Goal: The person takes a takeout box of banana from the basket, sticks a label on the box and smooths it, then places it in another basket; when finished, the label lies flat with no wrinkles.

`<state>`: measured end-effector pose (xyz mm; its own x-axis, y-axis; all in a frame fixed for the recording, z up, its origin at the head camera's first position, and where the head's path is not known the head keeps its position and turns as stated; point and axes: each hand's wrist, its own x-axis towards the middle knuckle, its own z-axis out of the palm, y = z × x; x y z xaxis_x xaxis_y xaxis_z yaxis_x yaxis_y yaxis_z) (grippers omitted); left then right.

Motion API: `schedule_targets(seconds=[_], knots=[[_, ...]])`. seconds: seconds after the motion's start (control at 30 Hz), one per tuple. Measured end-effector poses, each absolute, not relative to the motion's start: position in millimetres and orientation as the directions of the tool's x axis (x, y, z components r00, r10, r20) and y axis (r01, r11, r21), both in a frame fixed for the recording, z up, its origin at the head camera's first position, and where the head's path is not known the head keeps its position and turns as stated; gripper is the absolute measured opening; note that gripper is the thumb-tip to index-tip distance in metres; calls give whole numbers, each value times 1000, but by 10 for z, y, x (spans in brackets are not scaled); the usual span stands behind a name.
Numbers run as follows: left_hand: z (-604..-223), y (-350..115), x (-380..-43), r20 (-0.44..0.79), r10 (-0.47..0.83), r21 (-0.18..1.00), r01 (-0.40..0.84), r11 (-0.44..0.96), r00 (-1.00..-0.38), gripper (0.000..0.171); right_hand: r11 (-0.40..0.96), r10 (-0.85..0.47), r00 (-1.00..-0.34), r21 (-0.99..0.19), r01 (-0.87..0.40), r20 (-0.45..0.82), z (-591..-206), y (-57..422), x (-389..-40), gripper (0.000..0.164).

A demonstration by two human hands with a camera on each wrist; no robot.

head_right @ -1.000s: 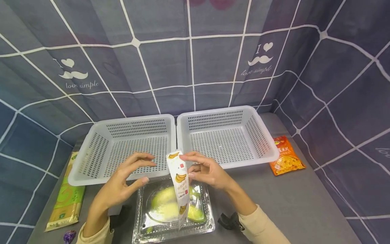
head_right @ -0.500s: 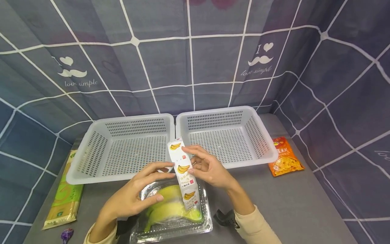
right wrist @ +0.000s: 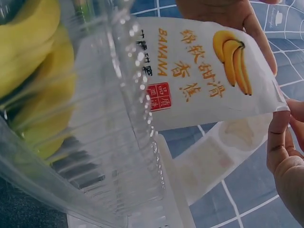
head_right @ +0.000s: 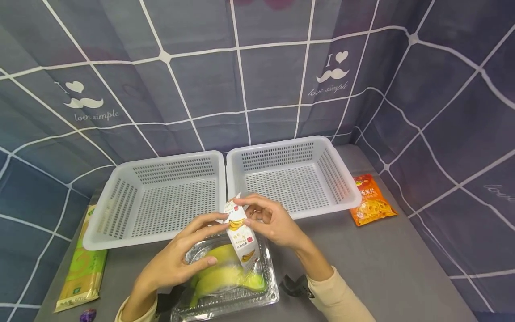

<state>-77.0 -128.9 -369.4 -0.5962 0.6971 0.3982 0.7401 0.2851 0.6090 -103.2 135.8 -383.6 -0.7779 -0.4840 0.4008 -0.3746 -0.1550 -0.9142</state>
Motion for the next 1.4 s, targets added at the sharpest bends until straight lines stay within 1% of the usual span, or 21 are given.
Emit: schedule_targets(seconds=[0.13, 0.23, 0.4, 0.53, 0.77, 1.1, 1.27, 1.4], knots=[[-3713, -1298, -769, 425, 682, 640, 730, 239, -595, 57, -126, -477, -801, -930, -345, 362, -3821, 1354, -1030, 30], [-3720, -1297, -770, 431, 677, 659, 720, 215, -596, 56, -113, -476, -803, -931, -348, 358, -3828, 1351, -1019, 26], [-3721, -1292, -766, 429, 679, 660, 720, 214, -596, 54, -80, -472, -795, -916, -394, 383, -3843, 1332, -994, 30], [-3714, -1290, -778, 440, 676, 644, 733, 222, -591, 57, -56, -461, -799, -911, -409, 387, -3833, 1314, -984, 32], [-3708, -1283, -775, 413, 682, 589, 748, 306, -603, 52, -52, -459, -784, -893, -447, 419, -3814, 1300, -998, 32], [-3709, -1253, -770, 437, 686, 567, 770, 292, -582, 50, 2, -489, -782, -895, -446, 388, -3822, 1264, -980, 40], [-3714, -1256, -766, 429, 682, 582, 758, 293, -593, 53, 12, -496, -780, -895, -446, 382, -3817, 1253, -967, 43], [-3707, -1267, -764, 432, 668, 612, 741, 276, -606, 57, 4, -486, -797, -911, -413, 359, -3815, 1245, -961, 48]])
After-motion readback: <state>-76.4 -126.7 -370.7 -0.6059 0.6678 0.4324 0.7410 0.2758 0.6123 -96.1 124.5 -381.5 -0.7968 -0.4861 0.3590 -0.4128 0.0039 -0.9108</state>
